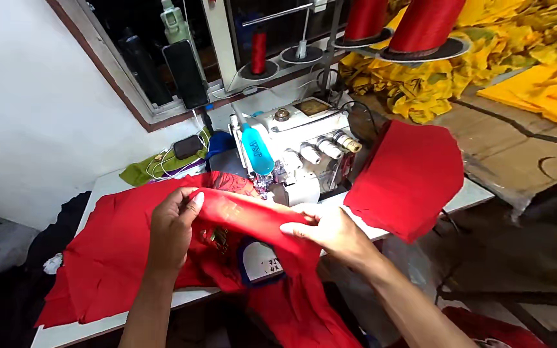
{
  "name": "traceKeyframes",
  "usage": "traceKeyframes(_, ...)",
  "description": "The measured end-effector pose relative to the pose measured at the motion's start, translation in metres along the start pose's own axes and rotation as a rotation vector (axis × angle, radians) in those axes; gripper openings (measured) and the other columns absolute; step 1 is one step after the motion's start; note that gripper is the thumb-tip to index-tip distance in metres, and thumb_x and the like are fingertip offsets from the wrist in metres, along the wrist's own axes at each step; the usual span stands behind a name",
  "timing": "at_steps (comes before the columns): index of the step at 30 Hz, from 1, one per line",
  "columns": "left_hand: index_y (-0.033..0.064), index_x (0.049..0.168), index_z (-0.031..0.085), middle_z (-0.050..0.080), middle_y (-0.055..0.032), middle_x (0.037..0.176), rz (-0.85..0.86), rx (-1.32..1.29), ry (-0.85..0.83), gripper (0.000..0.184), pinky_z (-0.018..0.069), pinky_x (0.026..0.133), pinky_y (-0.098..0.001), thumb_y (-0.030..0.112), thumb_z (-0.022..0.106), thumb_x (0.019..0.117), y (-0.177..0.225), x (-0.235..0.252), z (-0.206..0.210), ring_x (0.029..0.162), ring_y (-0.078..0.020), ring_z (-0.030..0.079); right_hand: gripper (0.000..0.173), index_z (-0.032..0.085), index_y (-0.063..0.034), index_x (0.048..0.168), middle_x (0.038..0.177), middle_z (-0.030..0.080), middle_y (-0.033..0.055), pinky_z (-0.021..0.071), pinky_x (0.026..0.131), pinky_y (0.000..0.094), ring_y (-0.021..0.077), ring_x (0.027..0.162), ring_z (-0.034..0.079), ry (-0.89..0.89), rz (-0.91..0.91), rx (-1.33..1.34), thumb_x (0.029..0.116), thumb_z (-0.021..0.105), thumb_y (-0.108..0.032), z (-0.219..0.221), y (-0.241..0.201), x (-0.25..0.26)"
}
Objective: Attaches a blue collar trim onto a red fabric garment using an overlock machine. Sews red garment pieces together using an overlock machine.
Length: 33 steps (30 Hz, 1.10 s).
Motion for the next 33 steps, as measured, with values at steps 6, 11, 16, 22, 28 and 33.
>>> traceKeyframes(6, 0.0056, 0.097, 0.07, 0.064, -0.0015, 0.081, -0.153, 0.031, 0.07, 0.024, 0.0446, 0.062, -0.0251, 0.018, 0.052, 0.1074, -0.032, 0.009, 0.008, 0.07, -0.0079, 0.057, 0.009, 0.079, -0.0182, 0.098, 0.074, 0.072, -0.0062, 0.0555, 0.064, 0.0298, 0.0048, 0.065, 0.065, 0.111, 0.095, -0.02, 0.0896, 0.079, -0.023, -0.002, 0.023, -0.001)
traceKeyframes(11, 0.011, 0.102, 0.073, 0.071, 0.0048, 0.084, 0.179, 0.026, 0.099, 0.01, 0.0581, 0.067, -0.0228, 0.014, 0.064, 0.0998, 0.036, -0.001, -0.009, 0.074, -0.0037, 0.067, 0.015, 0.078, -0.0171, 0.099, 0.081, 0.075, -0.0084, 0.0603, 0.065, 0.0204, 0.0015, 0.071, 0.07, 0.191, -0.034, 0.176, 0.089, 0.077, -0.029, -0.001, -0.023, -0.04)
traceKeyframes(16, 0.014, 0.1, 0.066, 0.068, 0.0089, 0.085, 0.556, 0.163, -0.109, 0.015, 0.0549, 0.057, -0.0159, 0.011, 0.076, 0.0899, 0.087, 0.016, 0.016, 0.064, 0.0004, 0.062, 0.015, 0.075, -0.0016, 0.104, 0.092, 0.077, -0.0026, 0.0626, 0.076, 0.0218, 0.0015, 0.081, 0.072, 0.218, -0.161, 0.415, 0.0885, 0.075, -0.002, 0.047, -0.034, -0.084)
traceKeyframes(22, 0.0159, 0.093, 0.079, 0.074, 0.0052, 0.085, 0.166, 0.326, -0.279, 0.005, 0.0578, 0.072, -0.0299, 0.015, 0.074, 0.093, -0.04, 0.035, 0.079, 0.075, -0.0052, 0.067, 0.027, 0.074, -0.0039, 0.117, 0.102, 0.077, 0.0061, 0.0623, 0.082, 0.0364, 0.0144, 0.089, 0.074, 0.301, 0.066, -0.103, 0.0951, 0.07, -0.019, 0.051, 0.019, -0.086)
traceKeyframes(28, 0.0159, 0.092, 0.079, 0.073, 0.0065, 0.084, 0.125, 0.333, -0.292, 0.009, 0.0573, 0.075, -0.0256, 0.023, 0.082, 0.0863, -0.042, 0.033, 0.082, 0.078, -0.0027, 0.068, 0.052, 0.076, -0.0128, 0.098, 0.086, 0.07, 0.0024, 0.0537, 0.077, 0.0425, 0.0145, 0.083, 0.067, 0.121, 0.365, -0.012, 0.1031, 0.049, -0.057, 0.034, 0.032, -0.016)
traceKeyframes(33, 0.013, 0.093, 0.078, 0.074, 0.0052, 0.089, 0.143, 0.162, -0.262, 0.01, 0.0575, 0.076, -0.0211, 0.022, 0.074, 0.0908, -0.043, 0.004, 0.074, 0.082, -0.0027, 0.068, 0.043, 0.071, -0.0119, 0.083, 0.075, 0.067, -0.0022, 0.0545, 0.068, 0.0303, 0.0074, 0.072, 0.065, -0.099, 0.441, 0.533, 0.1044, 0.054, -0.045, 0.068, 0.014, 0.017)
Point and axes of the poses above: each hand's wrist, its own x-axis towards the middle knuckle, its own z-axis out of the palm, y = z × x, the point moved 5 cm from there along x, towards the middle knuckle
